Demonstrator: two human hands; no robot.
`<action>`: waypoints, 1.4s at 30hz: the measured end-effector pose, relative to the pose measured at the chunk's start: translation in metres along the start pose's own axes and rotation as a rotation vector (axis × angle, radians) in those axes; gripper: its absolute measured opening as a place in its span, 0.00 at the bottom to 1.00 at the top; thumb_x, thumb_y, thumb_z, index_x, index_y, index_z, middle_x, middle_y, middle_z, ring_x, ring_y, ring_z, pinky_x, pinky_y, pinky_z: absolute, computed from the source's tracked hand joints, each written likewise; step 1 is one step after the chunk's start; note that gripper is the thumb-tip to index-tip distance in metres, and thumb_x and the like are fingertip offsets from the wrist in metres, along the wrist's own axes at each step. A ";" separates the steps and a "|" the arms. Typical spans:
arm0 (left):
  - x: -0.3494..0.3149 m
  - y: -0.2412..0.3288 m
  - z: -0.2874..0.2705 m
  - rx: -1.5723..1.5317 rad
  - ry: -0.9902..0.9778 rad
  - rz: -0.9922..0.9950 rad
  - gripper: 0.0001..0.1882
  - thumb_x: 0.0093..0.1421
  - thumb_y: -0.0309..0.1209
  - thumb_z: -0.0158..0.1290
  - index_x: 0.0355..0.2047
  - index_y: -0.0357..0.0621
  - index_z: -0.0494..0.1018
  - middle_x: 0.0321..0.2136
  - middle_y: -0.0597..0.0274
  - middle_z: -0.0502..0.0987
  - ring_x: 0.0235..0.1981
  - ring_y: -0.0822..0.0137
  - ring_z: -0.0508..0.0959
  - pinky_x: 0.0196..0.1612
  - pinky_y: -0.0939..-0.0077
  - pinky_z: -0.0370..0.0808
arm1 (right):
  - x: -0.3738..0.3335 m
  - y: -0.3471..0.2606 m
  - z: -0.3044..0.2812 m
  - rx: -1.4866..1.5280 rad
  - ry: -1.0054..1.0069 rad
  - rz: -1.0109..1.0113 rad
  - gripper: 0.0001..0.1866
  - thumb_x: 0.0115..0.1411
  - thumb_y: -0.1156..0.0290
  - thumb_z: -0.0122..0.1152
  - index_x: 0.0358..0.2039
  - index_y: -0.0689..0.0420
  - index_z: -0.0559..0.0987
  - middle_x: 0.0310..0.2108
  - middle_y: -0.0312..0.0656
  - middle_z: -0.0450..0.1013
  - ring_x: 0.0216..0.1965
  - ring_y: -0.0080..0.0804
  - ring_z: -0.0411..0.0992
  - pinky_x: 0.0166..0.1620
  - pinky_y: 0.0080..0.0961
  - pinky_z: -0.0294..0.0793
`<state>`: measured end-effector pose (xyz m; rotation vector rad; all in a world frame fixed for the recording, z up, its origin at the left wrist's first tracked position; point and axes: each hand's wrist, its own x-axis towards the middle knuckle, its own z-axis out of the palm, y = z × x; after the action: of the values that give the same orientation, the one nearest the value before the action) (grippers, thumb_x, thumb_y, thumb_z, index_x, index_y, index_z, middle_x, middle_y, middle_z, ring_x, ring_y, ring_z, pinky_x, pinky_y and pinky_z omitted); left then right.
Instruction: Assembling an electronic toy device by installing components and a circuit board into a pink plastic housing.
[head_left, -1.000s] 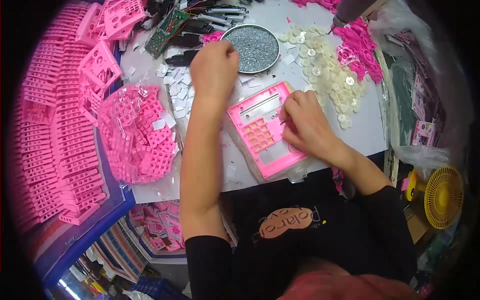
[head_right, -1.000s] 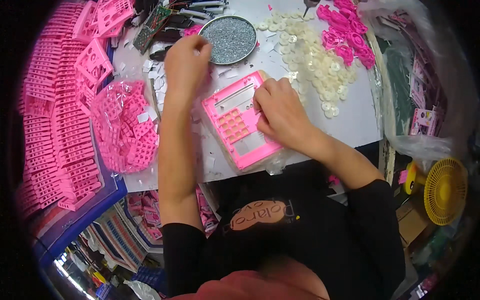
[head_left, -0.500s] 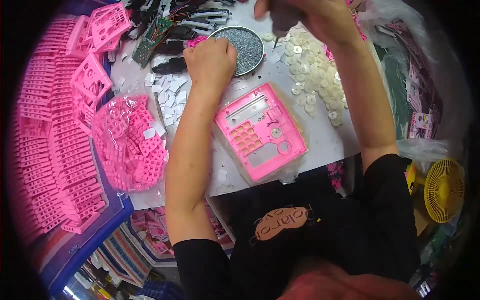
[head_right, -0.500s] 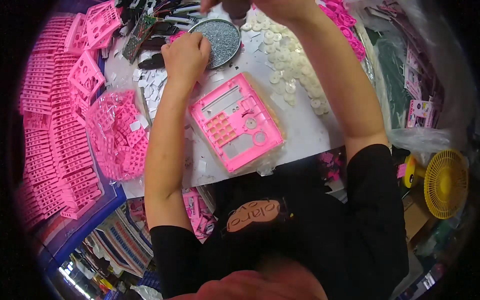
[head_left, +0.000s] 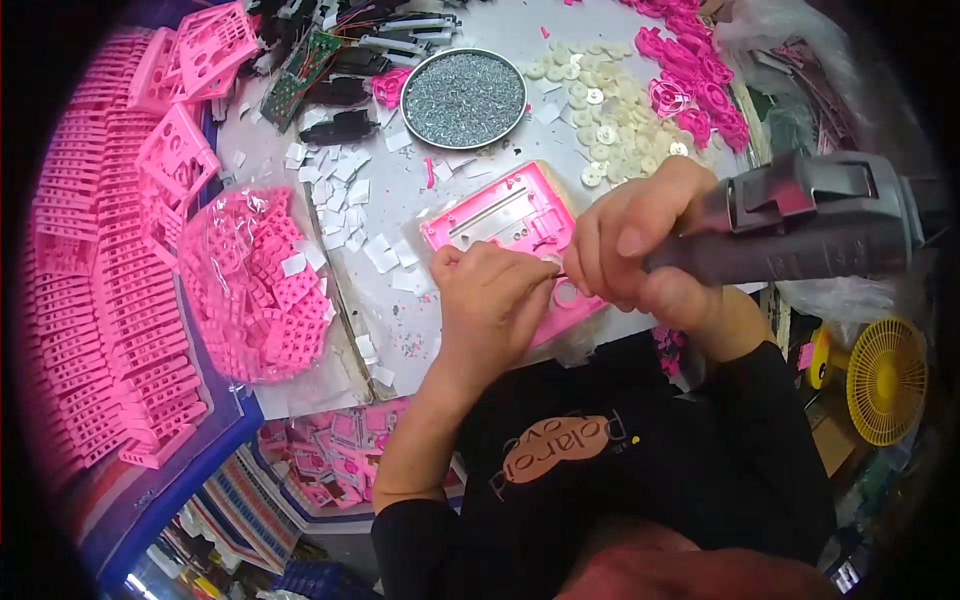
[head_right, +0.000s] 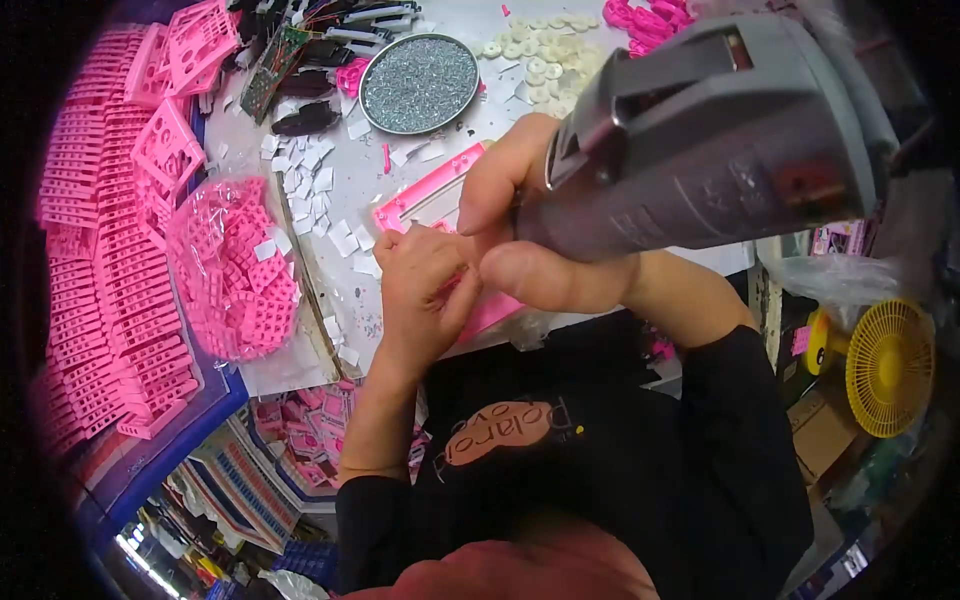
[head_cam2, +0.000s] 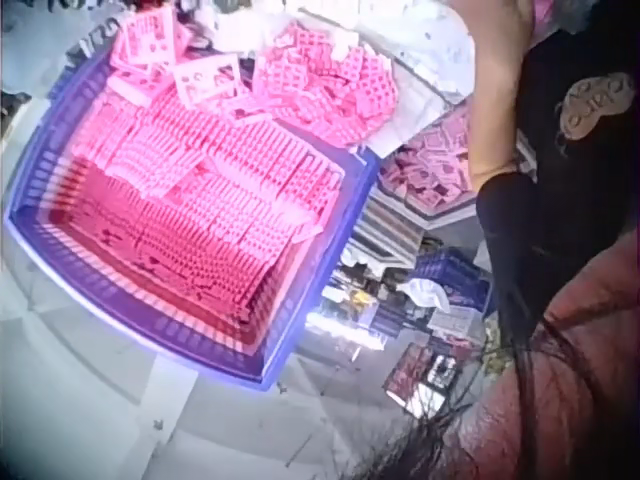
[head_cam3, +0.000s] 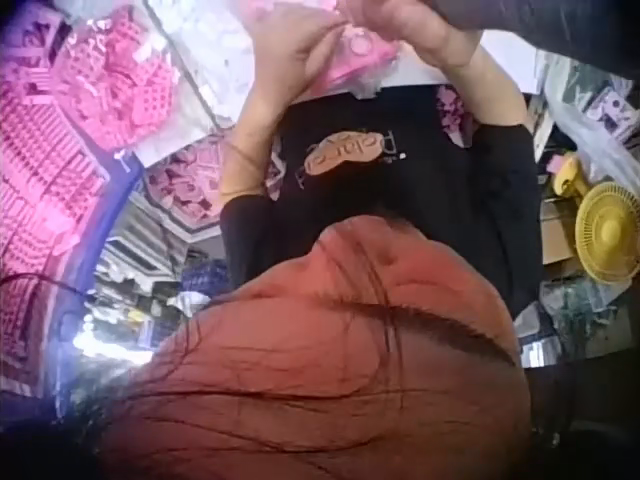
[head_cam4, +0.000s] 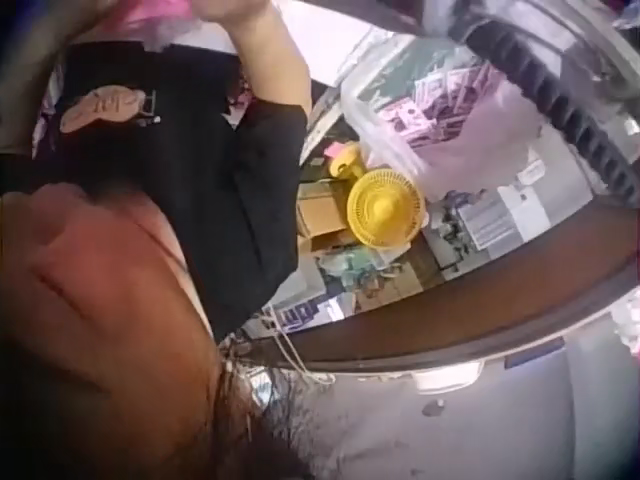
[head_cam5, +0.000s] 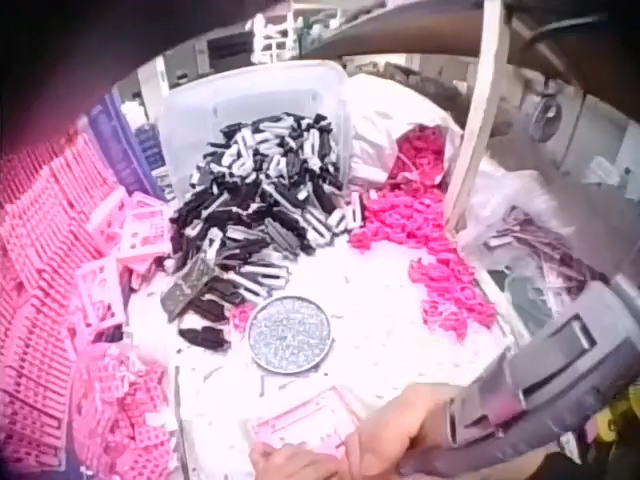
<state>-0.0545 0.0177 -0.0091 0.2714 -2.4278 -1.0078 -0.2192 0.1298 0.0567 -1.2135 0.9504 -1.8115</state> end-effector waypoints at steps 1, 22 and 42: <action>0.003 0.004 0.000 -0.020 0.023 0.005 0.07 0.51 0.28 0.64 0.32 0.52 0.80 0.28 0.72 0.80 0.32 0.68 0.75 0.46 0.65 0.58 | -0.001 0.000 0.002 -0.008 0.002 -0.003 0.16 0.64 0.62 0.66 0.44 0.52 0.68 0.18 0.33 0.65 0.20 0.24 0.65 0.28 0.27 0.68; -0.010 -0.014 0.018 0.334 -0.062 0.063 0.15 0.48 0.40 0.61 0.35 0.46 0.81 0.48 0.62 0.75 0.50 0.56 0.72 0.61 0.36 0.52 | -0.016 0.045 -0.015 -0.566 -0.235 -0.006 0.09 0.59 0.72 0.64 0.34 0.58 0.72 0.21 0.44 0.72 0.23 0.35 0.73 0.28 0.30 0.73; -0.055 -0.072 -0.139 0.196 0.501 -0.432 0.06 0.65 0.29 0.57 0.38 0.39 0.79 0.35 0.57 0.79 0.35 0.64 0.80 0.37 0.68 0.79 | 0.034 0.016 -0.040 -0.259 0.220 -0.026 0.31 0.58 0.69 0.69 0.57 0.65 0.65 0.34 0.42 0.71 0.33 0.27 0.71 0.37 0.25 0.71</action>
<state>0.0637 -0.0985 0.0037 1.0209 -2.0374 -0.7463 -0.2632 0.0993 0.0451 -1.1995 1.3327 -1.9155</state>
